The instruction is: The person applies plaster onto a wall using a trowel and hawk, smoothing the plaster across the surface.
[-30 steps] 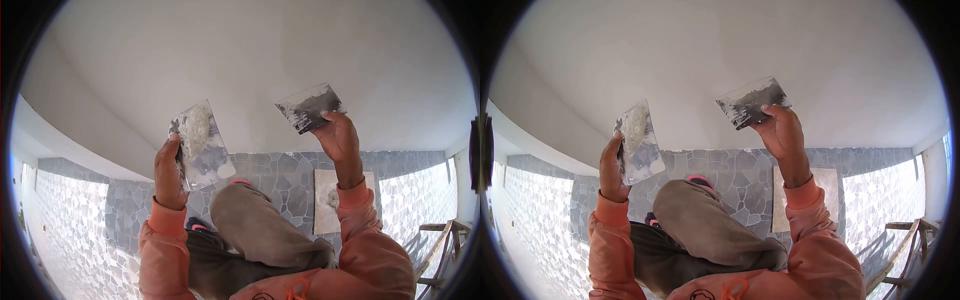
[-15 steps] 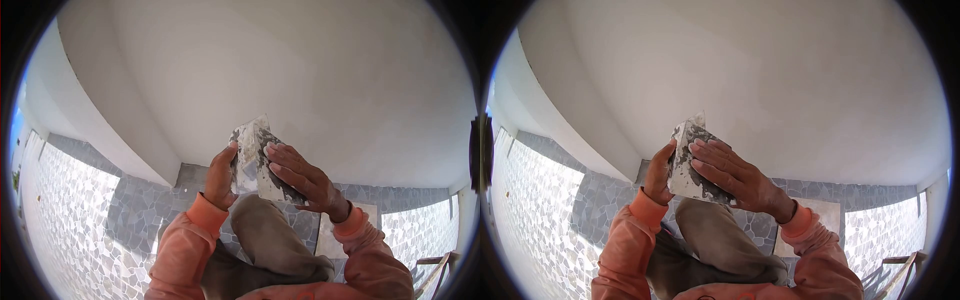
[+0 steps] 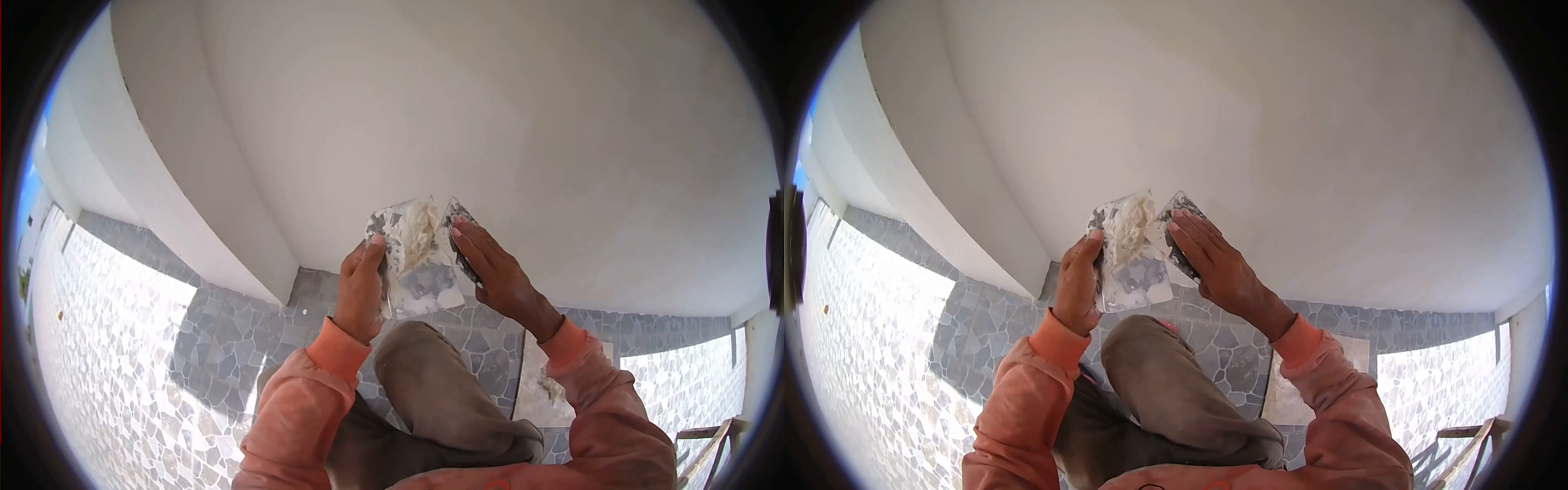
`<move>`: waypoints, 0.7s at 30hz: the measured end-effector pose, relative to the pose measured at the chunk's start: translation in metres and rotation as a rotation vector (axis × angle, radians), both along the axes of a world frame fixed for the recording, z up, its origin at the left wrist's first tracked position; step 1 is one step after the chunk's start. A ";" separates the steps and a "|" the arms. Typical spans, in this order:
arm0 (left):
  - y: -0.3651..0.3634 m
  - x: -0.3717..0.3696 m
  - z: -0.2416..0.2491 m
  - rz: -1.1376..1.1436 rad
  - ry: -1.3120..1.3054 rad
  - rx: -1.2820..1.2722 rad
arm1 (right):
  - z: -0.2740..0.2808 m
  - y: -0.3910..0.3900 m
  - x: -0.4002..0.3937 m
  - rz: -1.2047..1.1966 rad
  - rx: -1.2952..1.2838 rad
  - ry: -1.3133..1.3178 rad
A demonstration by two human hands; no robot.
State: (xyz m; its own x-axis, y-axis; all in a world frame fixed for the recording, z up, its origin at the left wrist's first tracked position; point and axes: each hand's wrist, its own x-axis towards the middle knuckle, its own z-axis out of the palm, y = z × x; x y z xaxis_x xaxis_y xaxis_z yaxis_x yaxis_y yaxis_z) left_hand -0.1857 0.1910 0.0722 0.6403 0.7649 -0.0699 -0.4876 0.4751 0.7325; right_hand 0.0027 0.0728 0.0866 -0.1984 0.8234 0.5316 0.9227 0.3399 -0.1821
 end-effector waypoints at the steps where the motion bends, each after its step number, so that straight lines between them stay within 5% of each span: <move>1: 0.000 -0.001 0.002 -0.006 0.023 0.015 | -0.010 0.003 0.006 -0.058 0.012 -0.018; 3: 0.000 -0.004 0.004 -0.017 0.067 0.046 | -0.024 0.006 0.016 -0.174 0.034 -0.123; 10: 0.003 0.001 -0.003 0.271 0.128 0.326 | 0.017 -0.042 0.001 -0.419 -0.192 0.577; 14: -0.005 -0.001 0.008 0.464 0.279 0.637 | 0.023 -0.059 -0.012 -0.331 -0.102 0.636; 21: -0.026 0.006 0.021 0.610 0.349 0.895 | -0.016 -0.017 -0.031 -0.212 -0.127 1.555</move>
State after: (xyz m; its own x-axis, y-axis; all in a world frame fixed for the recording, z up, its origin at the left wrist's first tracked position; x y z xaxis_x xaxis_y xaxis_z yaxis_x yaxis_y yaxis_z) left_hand -0.1798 0.1650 0.0934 0.1972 0.8073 0.5562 -0.1612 -0.5329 0.8307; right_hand -0.0283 0.0561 0.0709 0.5752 0.8176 0.0251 -0.1607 0.1431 -0.9766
